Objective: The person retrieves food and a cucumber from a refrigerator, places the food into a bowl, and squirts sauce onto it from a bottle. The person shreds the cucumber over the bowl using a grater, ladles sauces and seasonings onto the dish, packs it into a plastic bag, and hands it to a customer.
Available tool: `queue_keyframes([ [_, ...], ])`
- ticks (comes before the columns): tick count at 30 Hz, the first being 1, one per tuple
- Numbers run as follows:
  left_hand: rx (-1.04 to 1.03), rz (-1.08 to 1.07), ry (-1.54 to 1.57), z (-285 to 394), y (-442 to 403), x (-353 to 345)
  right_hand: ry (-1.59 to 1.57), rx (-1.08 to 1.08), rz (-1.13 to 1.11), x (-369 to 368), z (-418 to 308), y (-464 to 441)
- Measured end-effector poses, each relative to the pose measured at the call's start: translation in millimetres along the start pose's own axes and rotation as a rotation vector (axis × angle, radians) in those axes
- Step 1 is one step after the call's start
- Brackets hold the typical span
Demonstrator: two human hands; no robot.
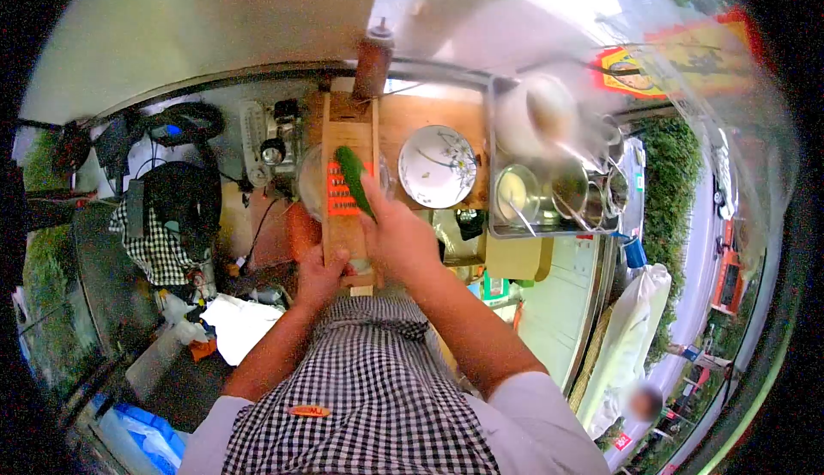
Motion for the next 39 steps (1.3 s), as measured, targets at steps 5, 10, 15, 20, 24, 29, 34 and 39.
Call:
queue_keyframes([
  [5,0.0,0.031,0.005,-3.1,1.6,0.3,0.051,-0.008,-0.163,15.5,-7.3,49.5],
  [10,0.04,0.005,-0.061,14.0,17.1,-2.6,-0.002,0.012,0.054,6.7,-4.2,-16.5],
  [15,-0.071,0.034,-0.099,7.1,-0.6,4.6,0.012,0.019,-0.125,20.4,-9.0,36.7],
  [20,-0.023,-0.004,-0.111,8.5,5.3,5.3,-0.013,0.057,0.086,-12.5,1.7,-25.2],
  [24,-0.015,-0.015,-0.005,-10.9,6.3,6.3,0.008,-0.037,-0.055,11.5,-6.1,0.0],
  [29,-0.023,0.008,0.013,-0.3,-4.2,6.5,-0.011,-0.062,-0.255,33.4,-14.2,54.1],
  [34,0.005,-0.016,-0.021,-8.7,10.2,2.5,-0.014,-0.028,0.021,-11.1,2.6,-12.8],
  [39,-0.046,0.025,-0.191,-4.4,1.1,8.5,-0.047,0.026,-0.057,14.1,-3.2,29.5],
])
Point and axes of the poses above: each hand's wrist, its own y-axis away from the middle knuckle, its own x-axis out of the back of the hand, z = x × y, the point moved 2 cm from there along -y, towards the middle knuckle, and after that the axes turned 12 degrees about z, right-handed, at the moved point
